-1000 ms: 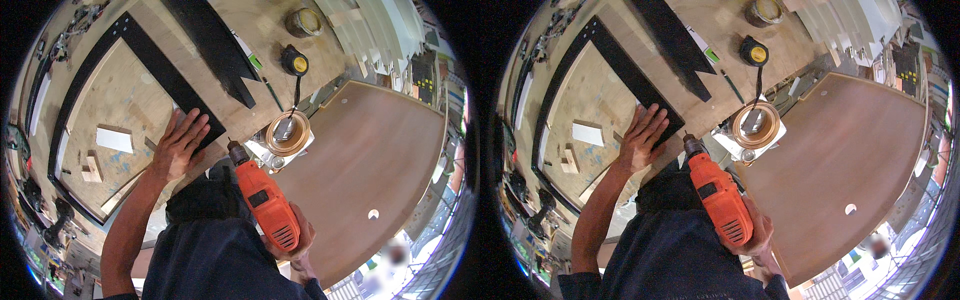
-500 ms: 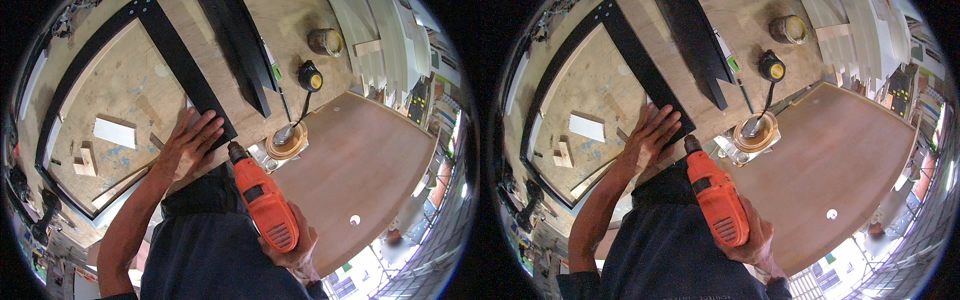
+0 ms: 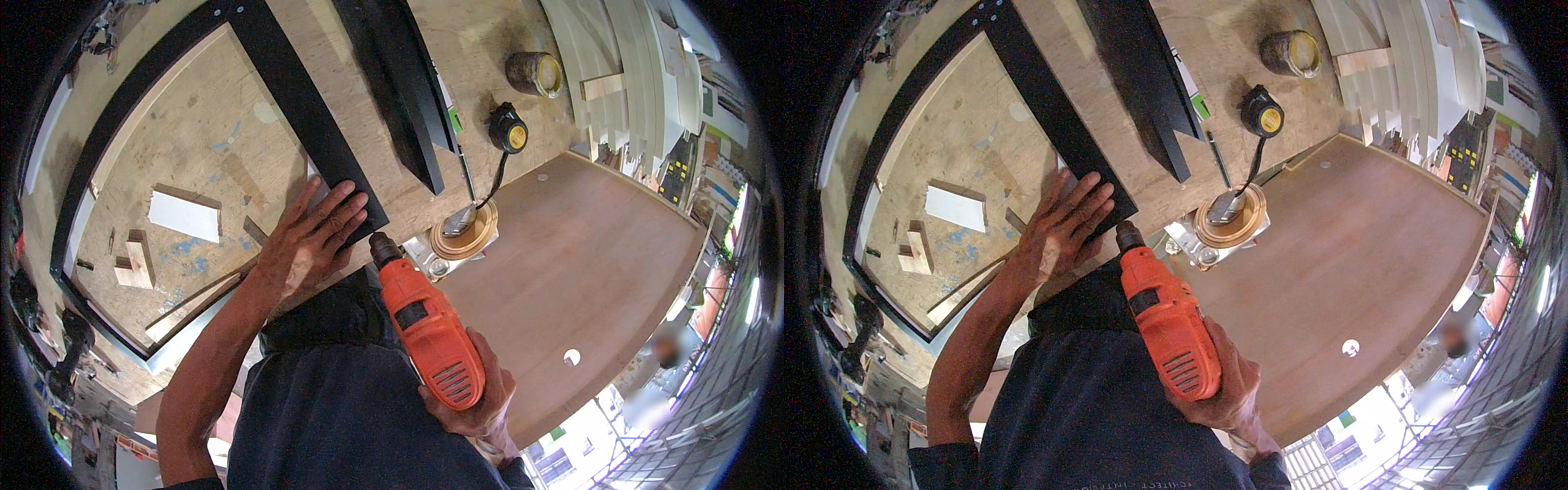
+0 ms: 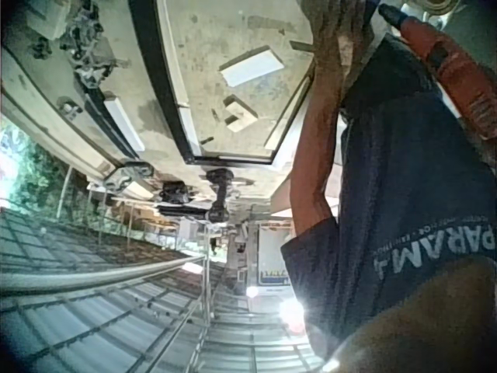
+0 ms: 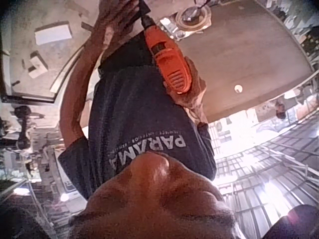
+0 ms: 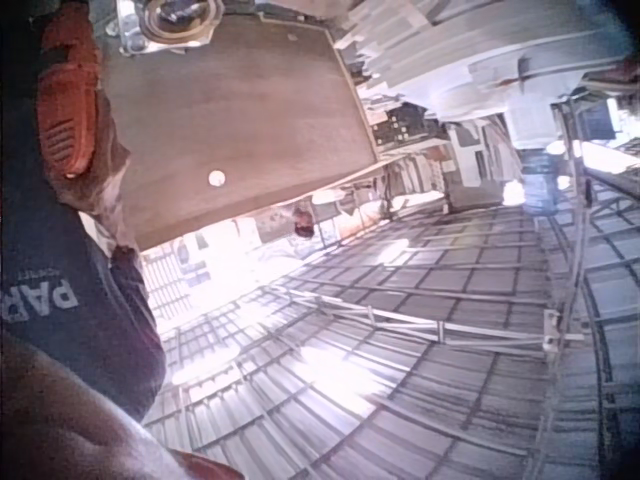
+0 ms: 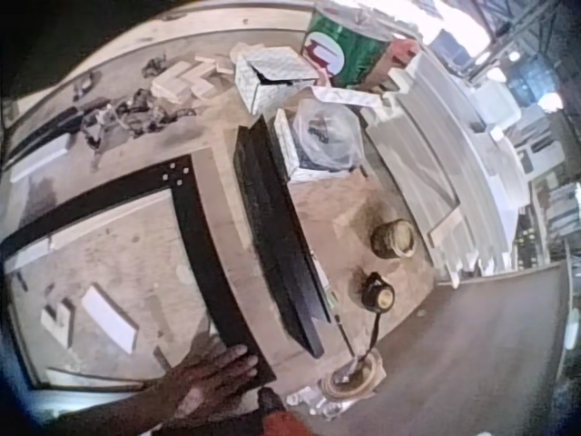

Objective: The person positions black frame components on a workbench, aligns them with wooden blocks, and drills a hole into one of the pieces using a power drill.

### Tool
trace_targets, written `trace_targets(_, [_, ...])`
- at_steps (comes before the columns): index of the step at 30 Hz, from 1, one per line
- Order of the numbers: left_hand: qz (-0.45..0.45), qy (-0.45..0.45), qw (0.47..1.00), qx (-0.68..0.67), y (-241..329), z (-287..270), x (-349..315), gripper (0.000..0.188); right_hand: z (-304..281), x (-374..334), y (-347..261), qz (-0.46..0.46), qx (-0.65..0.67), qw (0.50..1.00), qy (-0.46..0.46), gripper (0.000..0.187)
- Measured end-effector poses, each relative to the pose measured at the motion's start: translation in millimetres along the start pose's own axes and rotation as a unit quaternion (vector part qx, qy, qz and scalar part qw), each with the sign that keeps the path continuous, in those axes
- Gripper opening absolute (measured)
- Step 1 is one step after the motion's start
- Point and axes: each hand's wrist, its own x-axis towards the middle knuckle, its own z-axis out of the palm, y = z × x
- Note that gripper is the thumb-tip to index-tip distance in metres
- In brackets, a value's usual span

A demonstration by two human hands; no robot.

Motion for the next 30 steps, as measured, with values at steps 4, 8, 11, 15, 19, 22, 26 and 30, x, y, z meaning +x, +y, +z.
trace_targets(4, [0.008, 0.005, 1.0, 0.012, -1, 2, -1, 0.052, -1, -1, -1, 0.013, 0.004, 1.0, -0.006, 0.091])
trace_targets(8, [0.009, 0.009, 1.0, 0.013, 0, 1, 0, 0.051, 0, -1, 0, 0.009, -0.002, 1.0, 0.002, 0.091])
trace_targets(11, [0.006, 0.009, 1.0, 0.015, -1, 1, 0, 0.05, -1, 3, -4, 0.02, -0.004, 1.0, -0.008, 0.091])
trace_targets(15, [0.006, 0.014, 1.0, 0.016, -1, 1, 1, 0.049, -2, 3, -5, 0.021, -0.001, 1.0, -0.007, 0.091])
trace_targets(19, [0.002, 0.009, 1.0, 0.004, -1, 1, 1, 0.049, -1, 3, -4, 0.016, 0.0, 1.0, -0.006, 0.091])
trace_targets(22, [0.003, 0.01, 1.0, 0.005, -1, 3, 0, 0.049, -3, 4, -7, 0.021, -0.001, 1.0, -0.009, 0.09])
trace_targets(26, [0.003, 0.01, 1.0, 0.005, 0, 3, 1, 0.048, -3, 7, -9, 0.012, -0.014, 1.0, -0.005, 0.089])
trace_targets(30, [0.003, 0.012, 1.0, 0.004, 0, 1, 1, 0.048, -6, 9, -11, 0.015, -0.012, 1.0, -0.011, 0.087])
